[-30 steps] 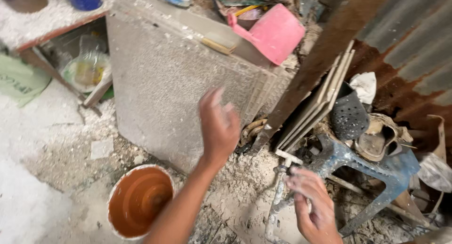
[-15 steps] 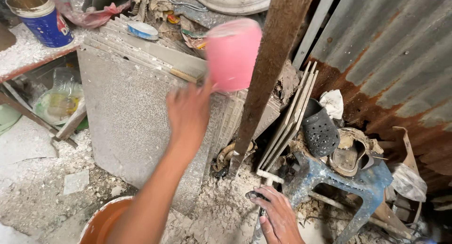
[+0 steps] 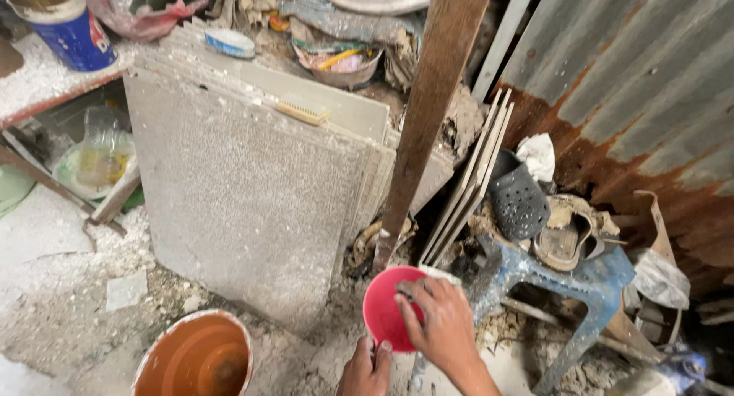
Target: The person brushes a green corrugated metal sheet with a paintbrush, then carries a bucket to a tap to fill a pink cup with water and pours it into the bucket. Finally, the person scoops white gypsum powder from a bag and adds it to the bucket.
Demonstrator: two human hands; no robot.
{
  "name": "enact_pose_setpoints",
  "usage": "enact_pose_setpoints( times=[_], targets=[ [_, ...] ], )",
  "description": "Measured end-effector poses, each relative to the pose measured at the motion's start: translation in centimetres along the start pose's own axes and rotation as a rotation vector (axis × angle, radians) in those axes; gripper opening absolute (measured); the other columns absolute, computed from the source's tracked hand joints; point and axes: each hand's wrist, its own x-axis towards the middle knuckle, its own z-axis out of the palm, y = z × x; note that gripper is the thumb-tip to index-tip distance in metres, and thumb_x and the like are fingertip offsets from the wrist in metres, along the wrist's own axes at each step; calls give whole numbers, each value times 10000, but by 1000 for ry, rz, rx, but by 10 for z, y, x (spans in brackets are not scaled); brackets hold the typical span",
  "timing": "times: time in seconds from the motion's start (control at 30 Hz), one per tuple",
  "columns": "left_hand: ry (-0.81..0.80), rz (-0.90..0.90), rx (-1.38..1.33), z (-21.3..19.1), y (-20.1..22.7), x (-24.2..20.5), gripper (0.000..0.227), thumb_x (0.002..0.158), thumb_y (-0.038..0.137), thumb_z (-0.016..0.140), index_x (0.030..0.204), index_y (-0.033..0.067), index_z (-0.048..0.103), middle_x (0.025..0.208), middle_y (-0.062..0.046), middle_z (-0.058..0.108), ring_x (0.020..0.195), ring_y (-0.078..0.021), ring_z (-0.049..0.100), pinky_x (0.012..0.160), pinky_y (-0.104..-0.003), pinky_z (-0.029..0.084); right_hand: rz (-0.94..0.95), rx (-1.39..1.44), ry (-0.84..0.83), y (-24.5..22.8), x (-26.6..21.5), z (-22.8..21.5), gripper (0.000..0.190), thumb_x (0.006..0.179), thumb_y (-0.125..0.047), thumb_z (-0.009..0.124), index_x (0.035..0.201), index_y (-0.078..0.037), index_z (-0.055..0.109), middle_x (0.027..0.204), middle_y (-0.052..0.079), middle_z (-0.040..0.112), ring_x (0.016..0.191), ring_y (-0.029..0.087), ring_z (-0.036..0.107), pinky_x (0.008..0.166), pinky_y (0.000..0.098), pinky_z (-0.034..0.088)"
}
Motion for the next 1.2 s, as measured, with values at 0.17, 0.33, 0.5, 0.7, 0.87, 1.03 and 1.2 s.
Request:
enact_pose_setpoints(
  times=[0.17, 0.33, 0.5, 0.7, 0.87, 1.03, 1.2],
  targets=[
    [147, 93, -22, -15, 42, -25, 309, 947, 390, 582, 1078, 111, 565, 939, -232, 752, 972, -444, 706, 761, -541, 533, -6, -32, 122, -9, 11, -9, 176, 880, -257, 710, 989, -137, 779, 882, 48, 731, 702, 280, 698, 614, 386, 551],
    [124, 121, 90, -29, 70, -40, 330, 986, 399, 550, 1051, 75, 545, 931, -273, 721, 953, -483, 668, 766, -570, 495, 55, -68, 133, -14, 12, -5, 178, 901, -275, 705, 982, -137, 783, 833, 78, 726, 631, 314, 694, 542, 404, 545],
    [138, 243, 53, -53, 86, -44, 319, 984, 363, 541, 997, 46, 578, 899, -255, 730, 903, -487, 676, 748, -563, 508, 27, -75, 169, -17, 12, -6, 184, 916, -283, 692, 992, -139, 778, 821, 78, 711, 656, 312, 695, 563, 413, 542],
    [180, 180, 32, -52, 81, -62, 330, 985, 368, 544, 990, 40, 578, 873, -270, 723, 878, -493, 677, 727, -563, 515, 39, -72, 127, -17, 7, -10, 199, 935, -281, 677, 1049, -150, 775, 795, 83, 687, 626, 313, 676, 547, 428, 527],
    [145, 163, 23, -52, 78, -68, 349, 990, 369, 541, 970, 22, 575, 866, -273, 723, 860, -487, 693, 716, -546, 530, 11, -73, 150, -18, 7, -10, 188, 944, -269, 675, 1058, -149, 764, 819, 67, 692, 618, 313, 666, 535, 424, 517],
    [80, 127, 36, -59, 80, -66, 354, 1003, 372, 518, 1001, 20, 563, 873, -275, 726, 852, -475, 712, 723, -530, 549, 27, -76, 145, -18, 6, -9, 188, 944, -260, 677, 1067, -150, 766, 802, 63, 685, 589, 300, 651, 528, 417, 507],
    [87, 124, 53, -62, 82, -65, 360, 1001, 374, 525, 1001, 18, 577, 884, -270, 728, 870, -473, 707, 738, -531, 543, 5, -70, 148, -18, 6, -9, 192, 949, -248, 669, 1075, -135, 760, 810, 56, 685, 598, 296, 653, 541, 412, 511]
  ],
)
